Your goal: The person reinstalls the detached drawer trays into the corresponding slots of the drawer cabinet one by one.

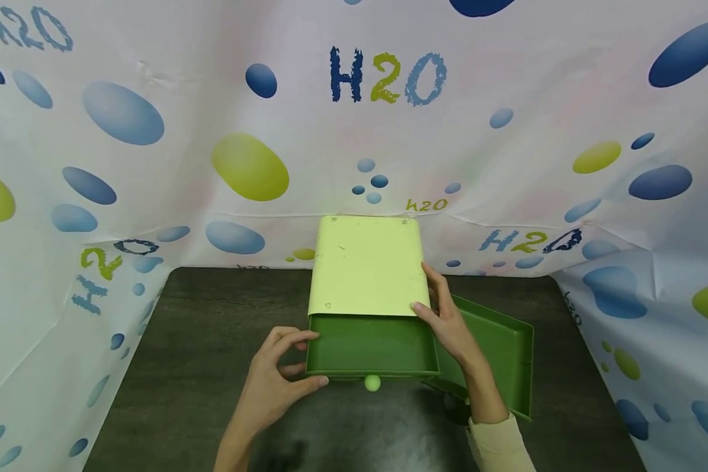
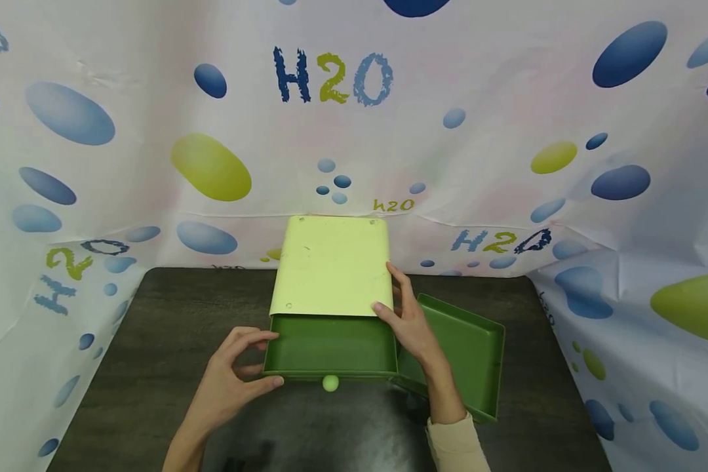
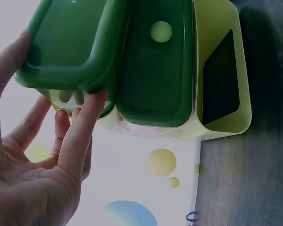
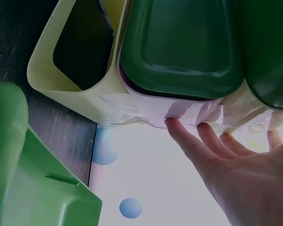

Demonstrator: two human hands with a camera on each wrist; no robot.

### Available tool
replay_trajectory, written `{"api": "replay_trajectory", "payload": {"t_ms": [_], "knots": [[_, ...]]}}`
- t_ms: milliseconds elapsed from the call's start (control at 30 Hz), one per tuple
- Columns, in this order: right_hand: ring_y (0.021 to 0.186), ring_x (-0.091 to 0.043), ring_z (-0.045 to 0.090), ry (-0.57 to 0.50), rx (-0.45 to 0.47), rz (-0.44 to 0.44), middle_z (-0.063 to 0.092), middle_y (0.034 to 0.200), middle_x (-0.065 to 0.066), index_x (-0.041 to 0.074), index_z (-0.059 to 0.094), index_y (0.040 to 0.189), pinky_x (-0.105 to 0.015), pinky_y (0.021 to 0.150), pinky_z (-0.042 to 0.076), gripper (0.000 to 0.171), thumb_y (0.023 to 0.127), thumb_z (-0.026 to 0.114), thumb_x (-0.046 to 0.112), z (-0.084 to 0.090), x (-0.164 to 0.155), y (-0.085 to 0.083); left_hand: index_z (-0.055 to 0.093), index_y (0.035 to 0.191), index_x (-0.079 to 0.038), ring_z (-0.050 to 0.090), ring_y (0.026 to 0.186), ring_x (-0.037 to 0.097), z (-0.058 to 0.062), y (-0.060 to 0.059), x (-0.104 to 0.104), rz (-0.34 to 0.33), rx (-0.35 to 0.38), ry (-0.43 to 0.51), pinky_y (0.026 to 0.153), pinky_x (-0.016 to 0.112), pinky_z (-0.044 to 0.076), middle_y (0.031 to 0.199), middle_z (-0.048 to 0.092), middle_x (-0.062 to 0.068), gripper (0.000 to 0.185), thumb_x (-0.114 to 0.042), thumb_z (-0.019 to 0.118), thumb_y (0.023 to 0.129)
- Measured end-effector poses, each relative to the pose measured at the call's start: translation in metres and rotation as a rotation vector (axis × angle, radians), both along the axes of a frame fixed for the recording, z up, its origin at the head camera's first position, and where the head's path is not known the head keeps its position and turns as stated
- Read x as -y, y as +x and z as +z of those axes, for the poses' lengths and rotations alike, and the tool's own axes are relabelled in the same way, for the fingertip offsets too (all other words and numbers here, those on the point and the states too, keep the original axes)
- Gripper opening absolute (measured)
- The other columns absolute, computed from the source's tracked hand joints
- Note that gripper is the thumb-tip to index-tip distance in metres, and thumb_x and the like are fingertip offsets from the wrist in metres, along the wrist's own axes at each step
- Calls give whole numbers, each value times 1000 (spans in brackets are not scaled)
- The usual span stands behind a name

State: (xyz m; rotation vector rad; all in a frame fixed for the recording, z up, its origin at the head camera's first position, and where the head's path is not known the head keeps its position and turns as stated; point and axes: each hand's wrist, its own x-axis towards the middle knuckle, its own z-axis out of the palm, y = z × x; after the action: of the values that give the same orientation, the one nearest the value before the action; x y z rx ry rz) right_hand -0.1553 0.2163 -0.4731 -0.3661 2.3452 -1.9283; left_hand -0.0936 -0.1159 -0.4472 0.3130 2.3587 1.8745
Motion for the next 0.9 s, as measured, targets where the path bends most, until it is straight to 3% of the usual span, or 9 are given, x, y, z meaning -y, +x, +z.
{"api": "replay_trajectory", "payload": {"t_ms": [433,667,900], "knots": [[140,-39,32,-8,2,-4,12,163,-7,31,12,159,-30,92,49,69,105,50,15,0,1,1,64,128,-25,53,106,26,-3,-1,-1,45,0,-11,79,31,58,116,53,3,66,-16,93,69],[138,-38,35,-15,3,5,14,162,-10,31,11,160,-28,91,49,70,104,50,13,-1,0,1,66,124,-25,56,102,30,-8,-3,-3,59,-45,-26,65,29,59,114,54,1,57,-19,91,72],[137,-39,35,-23,-3,4,14,162,-11,32,12,159,-28,90,50,70,104,51,13,-2,0,1,68,120,-23,57,92,25,-10,-8,-5,74,-68,-29,64,32,59,101,55,2,51,-20,90,74]]}}
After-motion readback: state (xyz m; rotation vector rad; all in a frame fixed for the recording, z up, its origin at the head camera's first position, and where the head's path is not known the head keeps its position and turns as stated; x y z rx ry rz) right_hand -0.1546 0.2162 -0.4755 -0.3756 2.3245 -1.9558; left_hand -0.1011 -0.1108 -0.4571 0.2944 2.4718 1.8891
